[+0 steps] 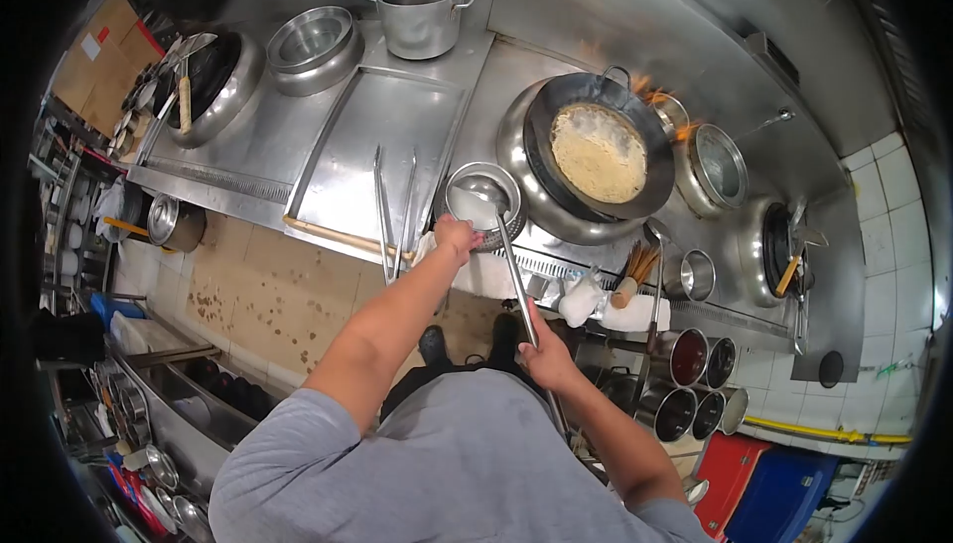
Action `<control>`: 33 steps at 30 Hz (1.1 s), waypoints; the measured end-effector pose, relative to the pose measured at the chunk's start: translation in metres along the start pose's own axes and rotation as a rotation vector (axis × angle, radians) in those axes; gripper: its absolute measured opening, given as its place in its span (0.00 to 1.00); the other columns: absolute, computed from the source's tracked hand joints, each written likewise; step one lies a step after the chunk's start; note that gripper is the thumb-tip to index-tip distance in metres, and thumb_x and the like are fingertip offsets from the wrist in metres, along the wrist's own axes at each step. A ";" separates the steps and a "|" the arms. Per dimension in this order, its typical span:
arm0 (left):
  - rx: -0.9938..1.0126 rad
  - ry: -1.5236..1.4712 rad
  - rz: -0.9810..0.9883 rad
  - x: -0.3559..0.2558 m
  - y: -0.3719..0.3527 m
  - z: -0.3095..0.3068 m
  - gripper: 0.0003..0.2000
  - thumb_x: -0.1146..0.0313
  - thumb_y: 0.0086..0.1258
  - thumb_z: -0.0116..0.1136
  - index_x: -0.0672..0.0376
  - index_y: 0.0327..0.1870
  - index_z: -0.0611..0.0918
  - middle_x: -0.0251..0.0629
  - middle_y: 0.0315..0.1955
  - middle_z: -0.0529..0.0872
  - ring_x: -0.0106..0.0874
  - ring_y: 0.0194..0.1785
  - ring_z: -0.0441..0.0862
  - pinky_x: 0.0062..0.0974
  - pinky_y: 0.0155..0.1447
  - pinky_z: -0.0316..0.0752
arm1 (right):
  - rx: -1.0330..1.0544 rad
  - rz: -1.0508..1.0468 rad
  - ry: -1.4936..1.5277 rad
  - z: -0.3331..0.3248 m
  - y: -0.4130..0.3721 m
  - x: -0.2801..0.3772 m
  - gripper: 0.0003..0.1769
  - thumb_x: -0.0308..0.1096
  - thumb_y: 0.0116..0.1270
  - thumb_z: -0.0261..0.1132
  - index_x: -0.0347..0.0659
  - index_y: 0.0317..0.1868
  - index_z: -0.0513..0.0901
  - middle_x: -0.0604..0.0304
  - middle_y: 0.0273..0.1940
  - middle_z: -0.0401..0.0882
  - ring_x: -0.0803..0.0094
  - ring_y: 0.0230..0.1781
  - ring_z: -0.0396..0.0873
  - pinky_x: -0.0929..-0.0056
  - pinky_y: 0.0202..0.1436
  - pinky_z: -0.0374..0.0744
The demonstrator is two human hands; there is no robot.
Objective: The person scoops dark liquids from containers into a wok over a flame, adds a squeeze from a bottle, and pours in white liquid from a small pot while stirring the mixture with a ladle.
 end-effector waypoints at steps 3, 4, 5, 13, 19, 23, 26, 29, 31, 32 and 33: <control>-0.010 -0.017 0.012 0.006 0.006 -0.001 0.13 0.82 0.77 0.56 0.55 0.54 0.69 0.50 0.41 0.85 0.42 0.31 0.91 0.41 0.31 0.88 | -0.221 -0.538 -0.313 -0.014 -0.004 0.008 0.52 0.22 0.78 0.61 0.64 0.93 0.45 0.52 0.54 0.87 0.71 0.26 0.77 0.67 0.33 0.82; -0.007 -0.036 0.017 0.007 0.008 -0.001 0.14 0.82 0.78 0.56 0.55 0.55 0.68 0.51 0.41 0.85 0.42 0.31 0.91 0.41 0.31 0.88 | -0.086 -0.301 -0.095 -0.017 0.002 -0.006 0.51 0.22 0.79 0.61 0.66 0.93 0.46 0.60 0.42 0.81 0.75 0.22 0.70 0.69 0.28 0.76; -0.023 -0.042 0.025 0.007 0.008 -0.002 0.14 0.82 0.78 0.56 0.55 0.55 0.68 0.51 0.41 0.85 0.42 0.31 0.91 0.41 0.31 0.88 | 0.052 -0.062 0.117 -0.016 0.002 -0.020 0.51 0.22 0.79 0.60 0.67 0.93 0.46 0.67 0.31 0.74 0.79 0.18 0.64 0.71 0.22 0.70; 0.077 0.119 -0.026 0.002 0.000 -0.013 0.06 0.70 0.85 0.54 0.58 0.56 0.76 0.43 0.46 0.86 0.38 0.41 0.92 0.39 0.40 0.87 | 0.291 0.184 0.537 -0.086 -0.001 -0.008 0.49 0.22 0.81 0.58 0.71 0.92 0.48 0.73 0.26 0.64 0.82 0.19 0.59 0.75 0.20 0.65; 0.010 0.125 0.027 -0.018 -0.013 -0.034 0.05 0.68 0.84 0.53 0.55 0.54 0.77 0.41 0.46 0.86 0.36 0.45 0.91 0.38 0.46 0.86 | 0.123 -0.125 -0.018 -0.122 0.047 -0.036 0.46 0.23 0.81 0.59 0.59 0.92 0.51 0.53 0.46 0.84 0.62 0.43 0.84 0.65 0.48 0.82; -0.016 0.099 0.024 -0.025 -0.039 -0.023 0.06 0.75 0.82 0.51 0.55 0.54 0.76 0.42 0.45 0.86 0.40 0.51 0.90 0.42 0.56 0.86 | 0.069 -0.372 -0.220 -0.120 0.051 -0.010 0.44 0.24 0.80 0.60 0.49 0.91 0.51 0.33 0.76 0.75 0.47 0.81 0.72 0.65 0.80 0.69; -0.055 0.087 0.027 -0.019 -0.036 -0.014 0.06 0.77 0.80 0.54 0.55 0.51 0.74 0.43 0.44 0.86 0.40 0.48 0.91 0.43 0.52 0.87 | 0.056 -0.347 -0.277 -0.115 0.057 -0.006 0.45 0.25 0.81 0.61 0.49 0.91 0.50 0.30 0.74 0.76 0.44 0.80 0.73 0.64 0.78 0.71; -0.116 0.070 0.097 -0.004 -0.011 -0.014 0.09 0.81 0.77 0.56 0.58 0.51 0.71 0.46 0.39 0.87 0.39 0.34 0.92 0.37 0.33 0.88 | 0.118 -0.355 -0.224 -0.104 0.060 -0.016 0.46 0.25 0.81 0.61 0.49 0.92 0.47 0.33 0.83 0.65 0.47 0.86 0.63 0.65 0.83 0.65; -0.149 0.100 0.146 -0.013 -0.017 -0.010 0.09 0.82 0.77 0.56 0.60 0.51 0.71 0.47 0.38 0.86 0.39 0.32 0.92 0.36 0.30 0.87 | 0.186 -0.238 -0.102 -0.099 0.064 -0.033 0.47 0.24 0.80 0.61 0.48 0.92 0.47 0.36 0.87 0.58 0.51 0.90 0.55 0.66 0.86 0.60; -0.147 0.107 0.148 -0.015 -0.019 -0.010 0.09 0.82 0.76 0.56 0.61 0.50 0.71 0.48 0.38 0.86 0.39 0.31 0.92 0.36 0.29 0.86 | 0.224 -0.160 -0.011 -0.094 0.063 -0.043 0.47 0.24 0.79 0.61 0.47 0.92 0.47 0.37 0.88 0.55 0.53 0.91 0.52 0.67 0.87 0.57; -0.156 0.109 0.146 -0.014 -0.015 -0.011 0.09 0.82 0.76 0.57 0.61 0.50 0.71 0.48 0.37 0.86 0.39 0.31 0.92 0.36 0.29 0.86 | 0.208 -0.172 -0.007 -0.094 0.062 -0.049 0.47 0.24 0.79 0.61 0.47 0.92 0.47 0.37 0.88 0.55 0.53 0.91 0.52 0.67 0.87 0.57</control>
Point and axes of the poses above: each hand's wrist, its own y-axis towards the middle knuckle, its own z-axis out of the palm, x = y × z, the point moved 8 cm from there along y, towards the middle knuckle
